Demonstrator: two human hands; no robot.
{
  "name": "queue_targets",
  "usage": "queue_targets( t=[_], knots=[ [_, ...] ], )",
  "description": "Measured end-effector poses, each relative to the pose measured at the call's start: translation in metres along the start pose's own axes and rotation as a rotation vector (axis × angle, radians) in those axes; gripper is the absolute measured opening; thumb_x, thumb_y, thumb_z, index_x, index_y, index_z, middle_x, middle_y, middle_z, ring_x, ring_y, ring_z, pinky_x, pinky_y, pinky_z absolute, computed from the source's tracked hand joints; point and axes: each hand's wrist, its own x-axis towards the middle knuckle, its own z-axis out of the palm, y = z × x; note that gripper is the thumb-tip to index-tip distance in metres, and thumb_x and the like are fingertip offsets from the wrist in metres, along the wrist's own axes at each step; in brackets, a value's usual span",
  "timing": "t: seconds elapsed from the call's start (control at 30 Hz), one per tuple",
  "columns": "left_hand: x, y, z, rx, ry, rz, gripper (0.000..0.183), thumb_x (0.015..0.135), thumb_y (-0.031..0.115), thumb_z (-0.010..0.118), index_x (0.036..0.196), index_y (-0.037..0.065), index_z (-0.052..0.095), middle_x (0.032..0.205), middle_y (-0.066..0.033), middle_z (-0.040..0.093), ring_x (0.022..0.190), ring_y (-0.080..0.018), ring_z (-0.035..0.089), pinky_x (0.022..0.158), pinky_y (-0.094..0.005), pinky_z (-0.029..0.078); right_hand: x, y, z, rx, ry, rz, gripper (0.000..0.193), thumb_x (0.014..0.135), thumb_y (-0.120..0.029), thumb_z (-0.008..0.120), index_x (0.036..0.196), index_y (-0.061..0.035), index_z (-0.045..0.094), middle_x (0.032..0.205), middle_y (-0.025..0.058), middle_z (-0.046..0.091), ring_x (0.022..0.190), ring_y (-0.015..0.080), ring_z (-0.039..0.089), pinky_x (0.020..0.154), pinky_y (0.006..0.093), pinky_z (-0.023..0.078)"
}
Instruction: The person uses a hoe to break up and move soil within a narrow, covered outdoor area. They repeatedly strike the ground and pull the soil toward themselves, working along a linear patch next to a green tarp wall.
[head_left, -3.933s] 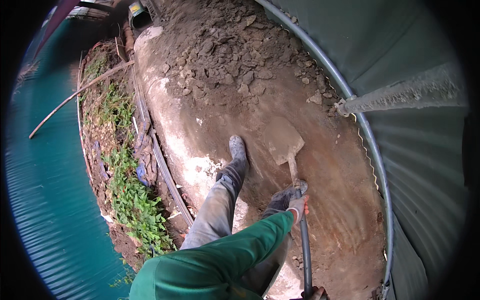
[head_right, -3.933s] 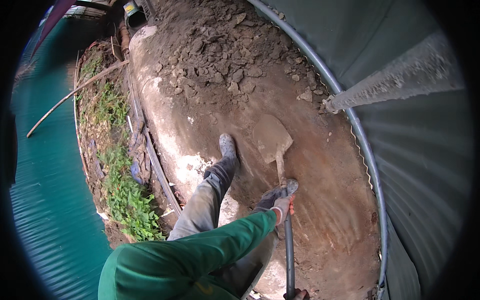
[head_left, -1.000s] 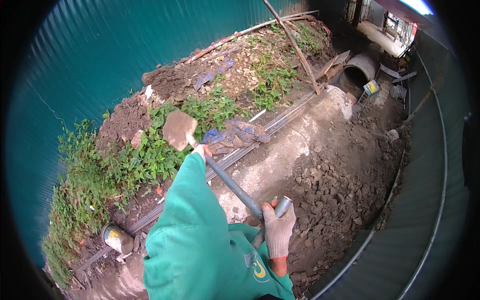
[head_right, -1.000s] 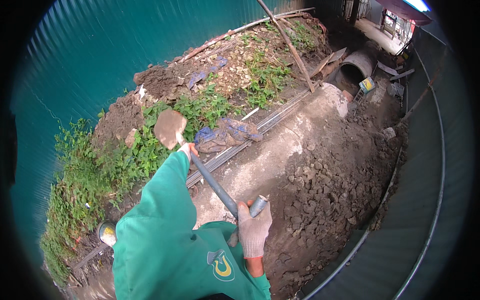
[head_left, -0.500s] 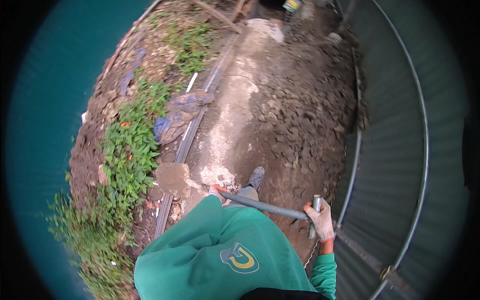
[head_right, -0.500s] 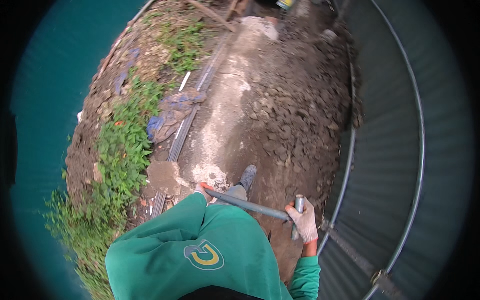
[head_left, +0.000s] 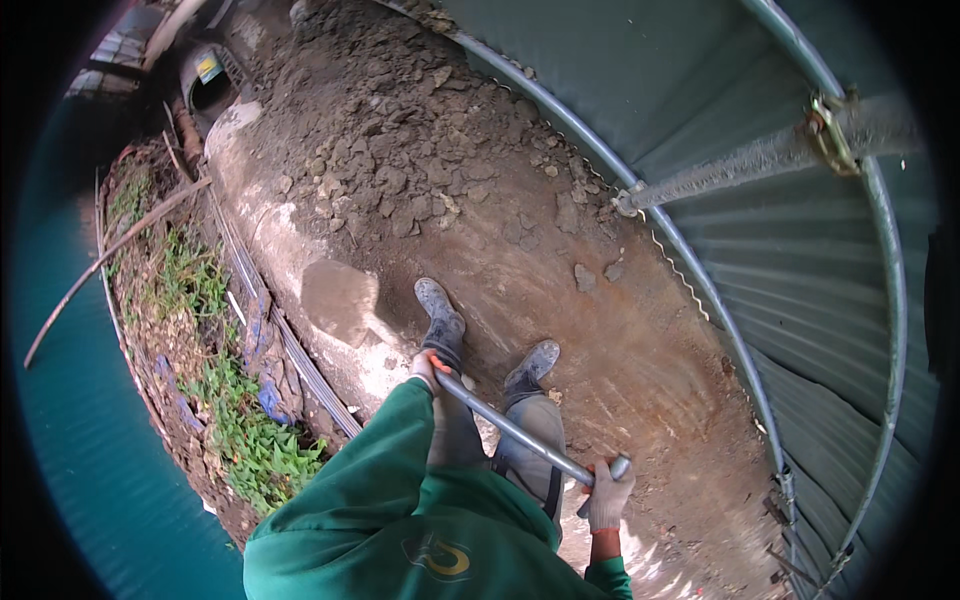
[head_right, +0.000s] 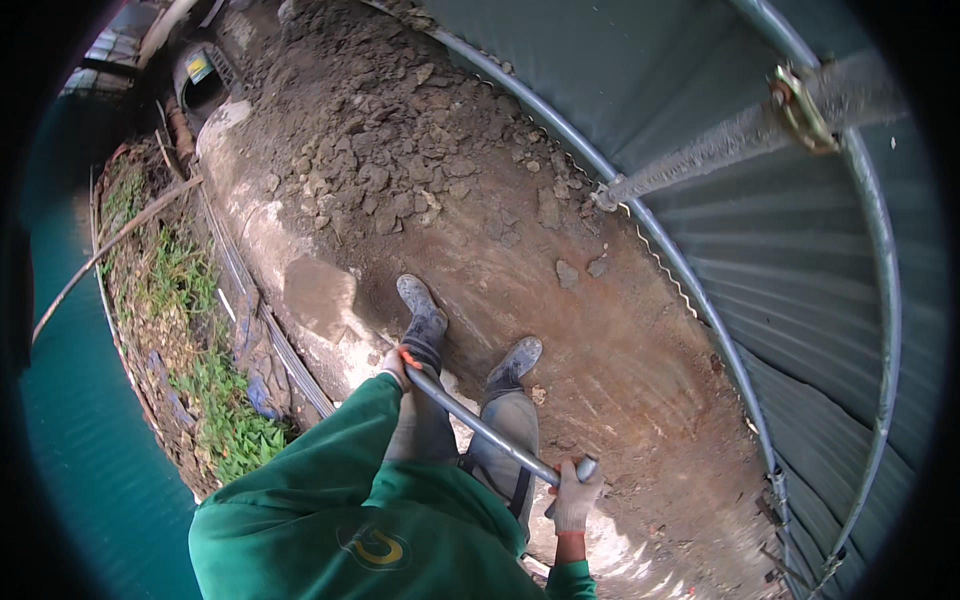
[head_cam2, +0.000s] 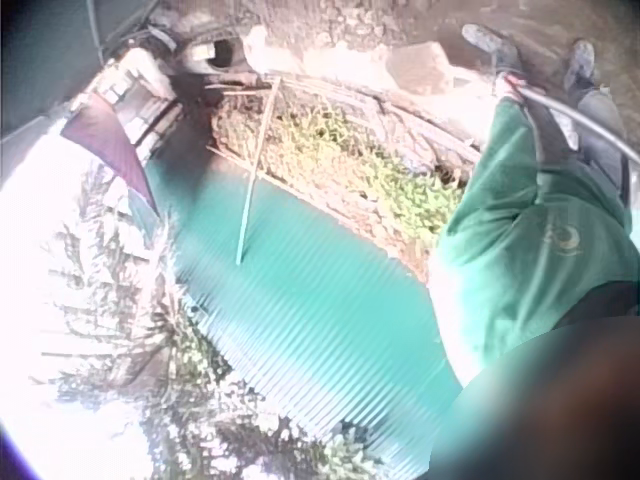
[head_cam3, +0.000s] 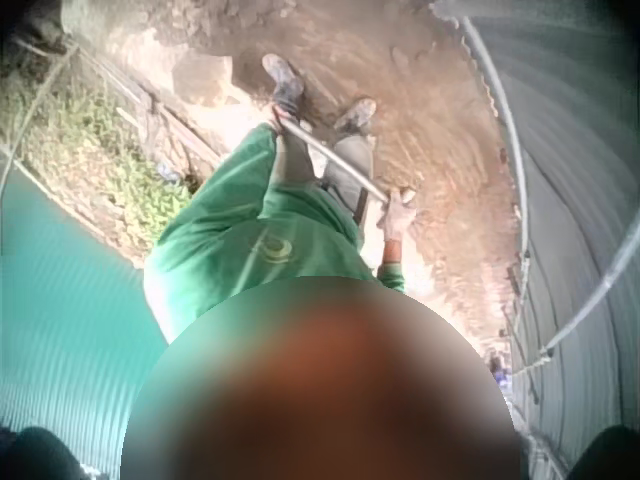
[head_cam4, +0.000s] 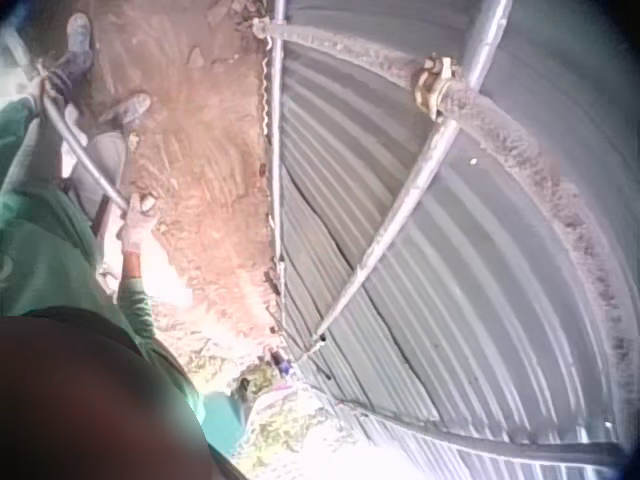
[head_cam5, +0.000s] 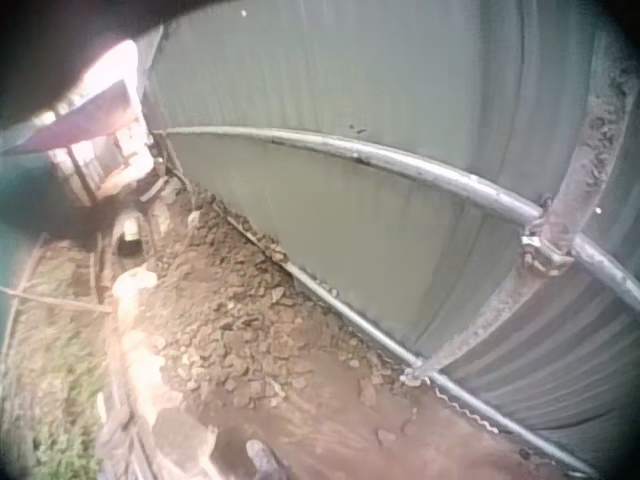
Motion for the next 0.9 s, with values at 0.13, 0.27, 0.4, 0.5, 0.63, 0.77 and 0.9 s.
queue_targets(
  t=[0.13,0.27,0.4,0.5,0.63,0.77,0.9],
  knots=[
    [0.023,-0.131,0.113,0.286,-0.039,-0.124,0.014,0.100,0.022,0.058,0.092,0.010,0.059,0.059,-0.0002,0.049,0.045,-0.0189,0.050,0.046,-0.0403,0.054,0.013,0.090,-0.065,0.144,0.473,0.139,0.023,0.094,-0.021,0.074,0.094,-0.0025,0.060,0.073,0.0090,0.066,0.047,0.0138,0.059,0.032,0.0271,0.044],
    [0.010,-0.297,0.176,0.553,-0.181,-0.279,0.022,0.096,0.022,0.067,0.083,0.008,0.055,0.060,-0.0055,0.054,0.045,-0.0221,0.052,0.046,-0.0386,0.053,-0.006,0.130,-0.110,0.118,0.769,0.284,0.034,0.096,-0.034,0.074,0.099,-0.0026,0.060,0.073,0.0070,0.063,0.047,0.0142,0.053,0.036,0.0279,0.042],
    [-0.012,-0.437,0.193,0.686,-0.412,-0.638,0.023,0.097,0.023,0.069,0.088,0.009,0.054,0.063,-0.0057,0.054,0.049,-0.0196,0.052,0.046,-0.0385,0.050,-0.026,0.123,-0.124,0.127,0.968,0.411,0.033,0.097,-0.033,0.071,0.100,-0.0021,0.060,0.076,0.0083,0.062,0.051,0.0166,0.053,0.041,0.0302,0.044],
    [-0.010,-0.506,0.201,0.752,-0.502,-0.766,0.024,0.097,0.023,0.070,0.087,0.010,0.053,0.065,-0.0047,0.053,0.051,-0.0192,0.053,0.049,-0.0394,0.051,-0.036,0.105,-0.122,0.140,1.061,0.461,0.032,0.098,-0.032,0.070,0.101,-0.0017,0.059,0.077,0.0094,0.061,0.054,0.0183,0.054,0.044,0.0319,0.045],
    [0.017,-0.535,0.222,0.744,-0.509,-0.866,0.025,0.097,0.025,0.071,0.087,0.011,0.053,0.068,-0.0036,0.054,0.055,-0.0187,0.054,0.055,-0.0414,0.053,-0.030,0.098,-0.127,0.129,1.136,0.476,0.031,0.100,-0.031,0.067,0.102,-0.0012,0.059,0.080,0.0107,0.060,0.057,0.0207,0.054,0.048,0.0342,0.047],
    [0.044,-0.497,0.268,0.524,-0.532,-0.798,0.023,0.097,0.027,0.069,0.088,0.011,0.055,0.069,-0.0039,0.055,0.059,-0.0205,0.060,0.059,-0.0445,0.057,0.014,0.085,-0.156,0.172,0.580,-0.092,0.026,0.100,-0.027,0.064,0.097,-0.0024,0.056,0.081,0.0105,0.060,0.056,0.0207,0.052,0.046,0.0369,0.046],
    [0.084,-0.413,0.351,0.246,-0.525,-0.762,0.024,0.097,0.027,0.069,0.088,0.012,0.053,0.070,-0.0033,0.053,0.060,-0.0201,0.057,0.062,-0.0439,0.055,0.092,0.010,-0.157,-0.946,0.481,-0.183,0.085,0.092,-0.036,0.076,0.159,-0.0061,0.033,0.101,0.0150,0.071,0.075,0.0266,0.066,0.055,0.0381,0.056]
  ],
)
